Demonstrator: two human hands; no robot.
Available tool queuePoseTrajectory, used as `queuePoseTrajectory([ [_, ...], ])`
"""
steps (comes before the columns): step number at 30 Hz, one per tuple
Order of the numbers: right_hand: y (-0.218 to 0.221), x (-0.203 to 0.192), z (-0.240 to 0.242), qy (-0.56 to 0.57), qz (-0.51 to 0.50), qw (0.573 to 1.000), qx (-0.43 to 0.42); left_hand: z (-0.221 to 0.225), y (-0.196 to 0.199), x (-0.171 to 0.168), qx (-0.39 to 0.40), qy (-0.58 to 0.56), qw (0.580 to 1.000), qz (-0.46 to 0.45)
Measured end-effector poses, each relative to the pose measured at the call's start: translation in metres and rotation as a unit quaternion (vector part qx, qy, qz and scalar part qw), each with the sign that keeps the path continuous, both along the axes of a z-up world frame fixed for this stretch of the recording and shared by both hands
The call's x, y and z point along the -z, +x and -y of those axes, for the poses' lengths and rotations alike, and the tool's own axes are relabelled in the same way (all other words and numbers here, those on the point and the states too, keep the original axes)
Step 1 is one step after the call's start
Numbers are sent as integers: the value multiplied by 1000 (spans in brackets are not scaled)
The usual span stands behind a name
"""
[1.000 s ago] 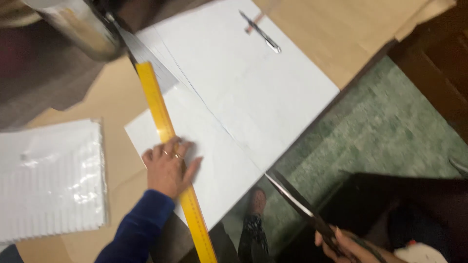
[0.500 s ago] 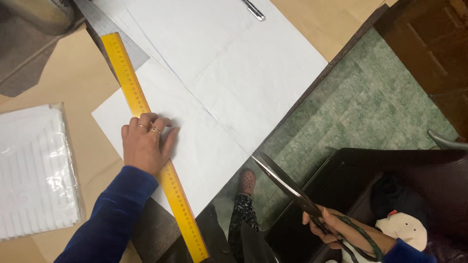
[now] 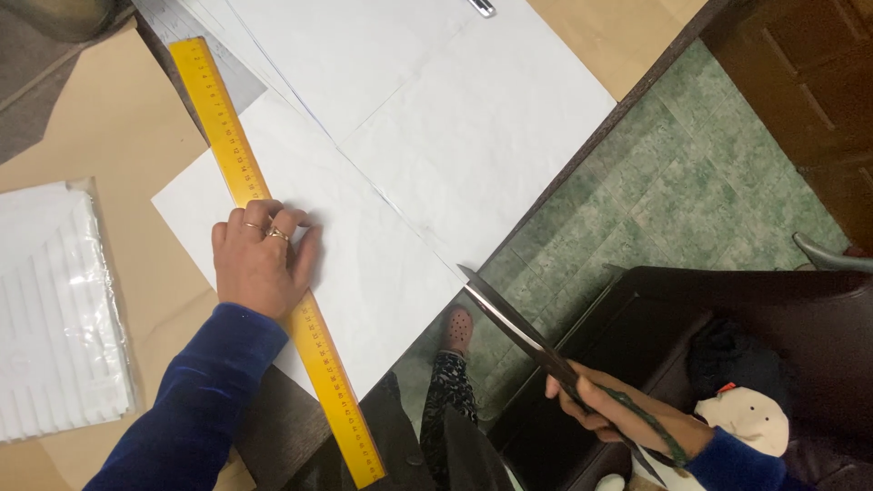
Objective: Cutting a paper pattern with scissors and marking lines using a ruler and pen
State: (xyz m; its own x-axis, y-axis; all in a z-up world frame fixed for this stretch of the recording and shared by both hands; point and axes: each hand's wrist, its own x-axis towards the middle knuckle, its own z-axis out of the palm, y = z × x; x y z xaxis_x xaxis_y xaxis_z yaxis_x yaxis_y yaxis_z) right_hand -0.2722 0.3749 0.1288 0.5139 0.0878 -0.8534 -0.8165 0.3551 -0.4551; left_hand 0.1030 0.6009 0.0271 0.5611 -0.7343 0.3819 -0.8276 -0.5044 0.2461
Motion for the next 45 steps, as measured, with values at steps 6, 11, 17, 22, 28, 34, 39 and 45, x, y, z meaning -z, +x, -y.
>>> queuePoseTrajectory([
  [6,15,29,-8,-160,56,982,-89,1,-1,-3,2,3,1000,-9],
  [11,34,26,-11,-207,35,969,-132,0,0,0,2,-2,1000,-11],
  [17,45,22,-15,-218,35,966,-135,-1,1,2,3,-1,1000,-10],
  [22,40,30,-17,-202,22,972,-114,-1,0,2,1,-3,1000,-4],
  [28,38,35,-18,-221,27,967,-125,0,0,1,5,-9,1000,-9],
  [34,30,43,-19,-256,36,961,-93,0,0,-2,6,-8,1000,-20],
  [39,42,26,-20,-154,39,987,-41,2,1,-4,12,-26,1000,-12],
  [45,45,23,-22,-190,35,978,-72,2,1,-2,1,-4,1000,-21],
])
